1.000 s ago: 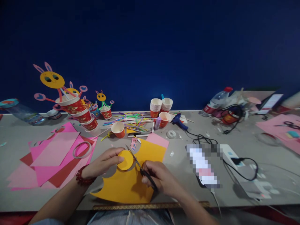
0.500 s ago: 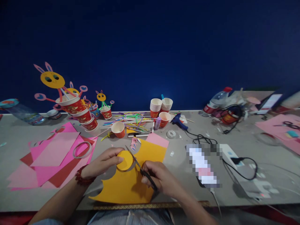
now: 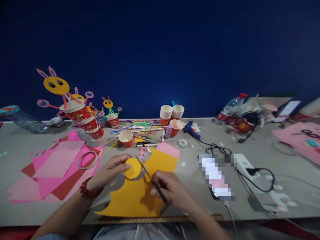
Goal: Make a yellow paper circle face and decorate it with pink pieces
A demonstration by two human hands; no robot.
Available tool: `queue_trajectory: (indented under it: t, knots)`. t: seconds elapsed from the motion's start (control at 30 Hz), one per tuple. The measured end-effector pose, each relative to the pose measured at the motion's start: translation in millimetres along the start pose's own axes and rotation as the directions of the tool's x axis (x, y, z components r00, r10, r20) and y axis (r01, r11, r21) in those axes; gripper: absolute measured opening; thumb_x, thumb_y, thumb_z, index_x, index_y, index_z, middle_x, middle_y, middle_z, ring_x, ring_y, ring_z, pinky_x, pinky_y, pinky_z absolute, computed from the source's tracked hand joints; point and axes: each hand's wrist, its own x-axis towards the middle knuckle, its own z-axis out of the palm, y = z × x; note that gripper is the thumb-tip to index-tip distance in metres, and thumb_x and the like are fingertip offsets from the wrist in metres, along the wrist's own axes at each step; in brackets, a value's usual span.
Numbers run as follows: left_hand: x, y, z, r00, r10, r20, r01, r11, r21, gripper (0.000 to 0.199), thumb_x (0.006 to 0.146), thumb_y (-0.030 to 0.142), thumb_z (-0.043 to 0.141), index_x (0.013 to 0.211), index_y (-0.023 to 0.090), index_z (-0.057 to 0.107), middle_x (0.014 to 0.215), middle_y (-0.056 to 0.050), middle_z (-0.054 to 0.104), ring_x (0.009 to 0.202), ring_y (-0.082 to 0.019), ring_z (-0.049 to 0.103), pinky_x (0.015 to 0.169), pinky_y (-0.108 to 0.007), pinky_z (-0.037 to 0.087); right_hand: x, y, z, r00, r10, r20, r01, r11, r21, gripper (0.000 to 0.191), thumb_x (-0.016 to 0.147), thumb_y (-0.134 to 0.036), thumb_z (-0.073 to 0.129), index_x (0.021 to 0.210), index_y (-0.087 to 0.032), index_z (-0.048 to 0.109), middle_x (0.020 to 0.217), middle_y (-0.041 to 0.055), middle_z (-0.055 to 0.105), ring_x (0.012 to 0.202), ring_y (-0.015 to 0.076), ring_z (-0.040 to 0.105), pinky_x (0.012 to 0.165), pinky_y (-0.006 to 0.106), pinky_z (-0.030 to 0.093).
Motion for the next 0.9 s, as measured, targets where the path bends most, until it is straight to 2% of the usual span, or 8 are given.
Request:
queue_trajectory:
  t: [0.1, 0.47, 0.9]
  knots:
    - [-1.9, -2.6, 1.9, 0.998, 0.009, -0.059, -0.007, 0.999, 0.040, 0.028, 0.095, 0.041, 0.050, 0.081, 0.016, 0.054, 0.075, 0.001, 0.049, 0.070, -0.013, 0.043, 0.065, -0.023, 0.035, -1.4, -1.4, 1.7, 1.000, 0.021, 0.000, -0.021, 1.000, 0.002, 0.062, 0.077, -0.082, 0.050, 0.070, -0.022, 0.038, 0.064, -0.0062, 0.039, 0.059, 0.0119, 0.031, 0.054, 0.023, 0.026]
    - [-2.8, 2.8, 8.3, 0.999, 0.036, -0.015, -0.035, 0.997, 0.064, 0.029, 0.095, 0.041, 0.047, 0.080, 0.016, 0.051, 0.075, 0.001, 0.047, 0.069, -0.013, 0.040, 0.064, -0.023, 0.034, -1.6, -3.3, 8.2, 0.999, 0.040, 0.009, -0.041, 0.994, 0.104, 0.067, 0.072, -0.087, 0.048, 0.072, -0.021, 0.039, 0.061, -0.0056, 0.044, 0.056, 0.0114, 0.037, 0.052, 0.024, 0.027]
    - [-2.4, 5.4, 5.7, 1.000, 0.022, 0.016, -0.023, 0.996, 0.088, 0.030, 0.096, 0.042, 0.047, 0.083, 0.016, 0.053, 0.077, 0.000, 0.049, 0.071, -0.014, 0.042, 0.065, -0.023, 0.035, -2.9, -2.7, 8.1, 1.000, -0.007, -0.015, 0.008, 0.998, 0.056, 0.064, 0.075, -0.086, 0.046, 0.071, -0.022, 0.037, 0.058, -0.0051, 0.046, 0.054, 0.0118, 0.038, 0.051, 0.024, 0.027]
